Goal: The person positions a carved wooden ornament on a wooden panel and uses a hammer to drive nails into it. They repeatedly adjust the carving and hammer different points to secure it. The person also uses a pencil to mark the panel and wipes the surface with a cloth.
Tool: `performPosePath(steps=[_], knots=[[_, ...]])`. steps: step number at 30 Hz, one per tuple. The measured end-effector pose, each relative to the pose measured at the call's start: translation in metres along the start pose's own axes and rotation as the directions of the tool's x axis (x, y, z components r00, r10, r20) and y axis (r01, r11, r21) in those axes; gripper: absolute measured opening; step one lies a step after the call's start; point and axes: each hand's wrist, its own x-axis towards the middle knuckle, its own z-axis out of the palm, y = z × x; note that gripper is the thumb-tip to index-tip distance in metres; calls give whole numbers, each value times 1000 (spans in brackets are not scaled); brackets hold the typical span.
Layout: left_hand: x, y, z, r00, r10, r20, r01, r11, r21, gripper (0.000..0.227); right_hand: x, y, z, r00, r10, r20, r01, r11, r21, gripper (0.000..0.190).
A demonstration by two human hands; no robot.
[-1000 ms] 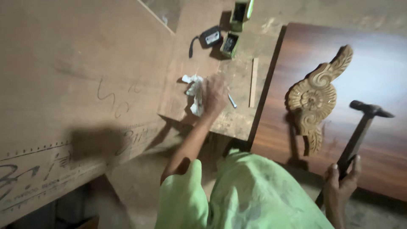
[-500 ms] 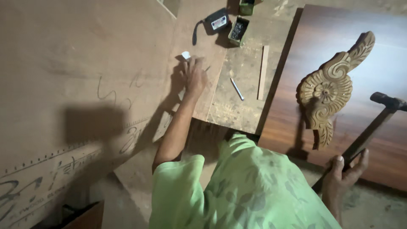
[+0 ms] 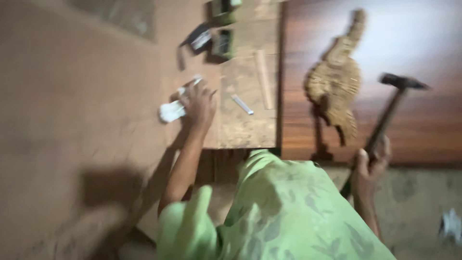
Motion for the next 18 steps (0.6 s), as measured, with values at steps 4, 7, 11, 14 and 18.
performPosePath(steps=[4, 7, 11, 14, 18], knots=[[21, 33, -20, 998, -60, 14, 61, 997, -51, 17, 1, -6, 7, 999, 11, -49, -11, 1000, 9, 64], [43, 56, -36, 993, -82, -82, 67, 984, -166, 15, 0, -17, 8, 993, 101, -64, -102, 995, -16, 63], [49, 60, -46, 988, -33, -151, 22, 997, -72, 18, -4, -17, 12, 983, 159, -88, -157, 987, 39, 65], [56, 62, -45, 996, -76, 41, 84, 967, -242, 23, -11, -15, 13, 980, 178, -93, -176, 984, 32, 64], [69, 72, -54, 995, -14, 94, 27, 990, -139, 28, -15, -9, 10, 980, 174, -96, -171, 984, 41, 64]])
